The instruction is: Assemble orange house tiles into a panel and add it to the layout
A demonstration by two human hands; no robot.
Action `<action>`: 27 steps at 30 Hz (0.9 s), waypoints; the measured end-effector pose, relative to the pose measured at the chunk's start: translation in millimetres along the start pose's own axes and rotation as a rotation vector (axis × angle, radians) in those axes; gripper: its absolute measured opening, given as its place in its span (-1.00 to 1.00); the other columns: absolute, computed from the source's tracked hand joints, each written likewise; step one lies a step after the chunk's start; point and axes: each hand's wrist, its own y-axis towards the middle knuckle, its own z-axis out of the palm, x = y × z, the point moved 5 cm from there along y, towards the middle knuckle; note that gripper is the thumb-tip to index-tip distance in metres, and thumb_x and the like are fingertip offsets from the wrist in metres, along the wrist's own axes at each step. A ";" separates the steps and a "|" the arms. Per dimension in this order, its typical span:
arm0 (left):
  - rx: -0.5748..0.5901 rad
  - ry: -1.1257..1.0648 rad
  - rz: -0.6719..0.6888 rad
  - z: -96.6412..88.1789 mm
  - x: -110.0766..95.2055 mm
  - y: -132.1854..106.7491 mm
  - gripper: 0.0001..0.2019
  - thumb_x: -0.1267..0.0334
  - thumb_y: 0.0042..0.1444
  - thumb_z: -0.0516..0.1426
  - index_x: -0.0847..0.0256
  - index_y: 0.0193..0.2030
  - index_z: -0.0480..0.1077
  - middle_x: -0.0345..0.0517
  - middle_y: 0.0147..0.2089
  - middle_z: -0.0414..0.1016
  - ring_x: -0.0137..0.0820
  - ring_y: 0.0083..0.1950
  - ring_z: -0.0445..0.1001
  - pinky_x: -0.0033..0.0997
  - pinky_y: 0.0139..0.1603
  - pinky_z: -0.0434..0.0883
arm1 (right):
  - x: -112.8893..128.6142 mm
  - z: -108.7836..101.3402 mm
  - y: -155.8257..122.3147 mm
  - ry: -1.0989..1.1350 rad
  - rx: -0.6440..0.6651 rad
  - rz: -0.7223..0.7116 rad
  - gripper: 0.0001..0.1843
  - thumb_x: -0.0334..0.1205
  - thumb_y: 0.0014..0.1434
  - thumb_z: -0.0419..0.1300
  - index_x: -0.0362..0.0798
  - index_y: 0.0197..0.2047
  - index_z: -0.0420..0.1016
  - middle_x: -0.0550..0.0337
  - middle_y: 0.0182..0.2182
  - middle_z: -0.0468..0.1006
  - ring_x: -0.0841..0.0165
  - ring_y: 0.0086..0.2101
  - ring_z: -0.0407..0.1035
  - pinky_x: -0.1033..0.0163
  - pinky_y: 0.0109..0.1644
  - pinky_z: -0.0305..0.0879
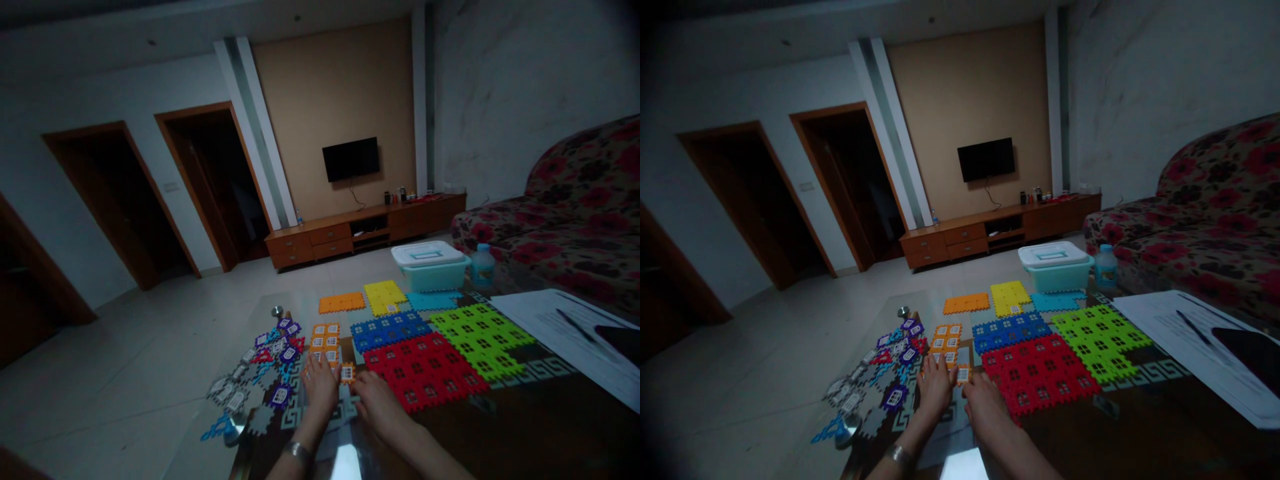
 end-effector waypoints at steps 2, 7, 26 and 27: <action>-0.010 -0.027 -0.038 -1.7 -10.5 7.4 -0.47 0.12 0.31 -0.10 0.43 0.29 0.17 0.42 0.34 0.10 0.05 0.38 0.06 0.12 0.25 0.13 | 0.6 -2.0 -1.3 -0.008 0.005 0.009 -0.67 -0.48 0.06 0.13 -0.07 -0.12 0.56 0.02 -0.04 0.50 0.14 0.01 0.32 0.15 0.07 0.19; -0.042 -0.030 -0.087 -1.8 -22.8 16.4 -0.45 0.09 0.29 -0.10 0.47 0.27 0.20 0.49 0.31 0.13 0.11 0.35 0.10 0.16 0.20 0.17 | 2.6 -6.0 -4.5 -0.023 -0.013 -0.009 -0.68 -0.46 0.09 0.10 -0.07 -0.13 0.57 -0.01 -0.07 0.51 0.10 -0.01 0.32 0.08 0.07 0.20; -0.058 -0.060 -0.076 -9.9 -27.1 15.3 -0.45 0.00 0.28 -0.10 0.40 0.23 0.26 0.42 0.27 0.22 0.07 0.29 0.17 0.08 0.09 0.28 | 12.8 -8.9 -5.5 -0.028 0.016 -0.034 -0.69 -0.43 0.09 0.15 -0.08 -0.09 0.55 0.01 -0.08 0.52 0.10 -0.02 0.35 0.09 0.06 0.26; -0.052 -0.067 -0.068 -12.0 -23.6 13.1 -0.46 0.01 0.28 -0.09 0.36 0.23 0.27 0.37 0.27 0.23 0.05 0.29 0.18 0.07 0.08 0.28 | 13.0 -8.3 -4.8 -0.035 0.016 -0.030 -0.69 -0.43 0.09 0.15 -0.08 -0.10 0.56 0.01 -0.08 0.52 0.11 -0.02 0.35 0.10 0.06 0.26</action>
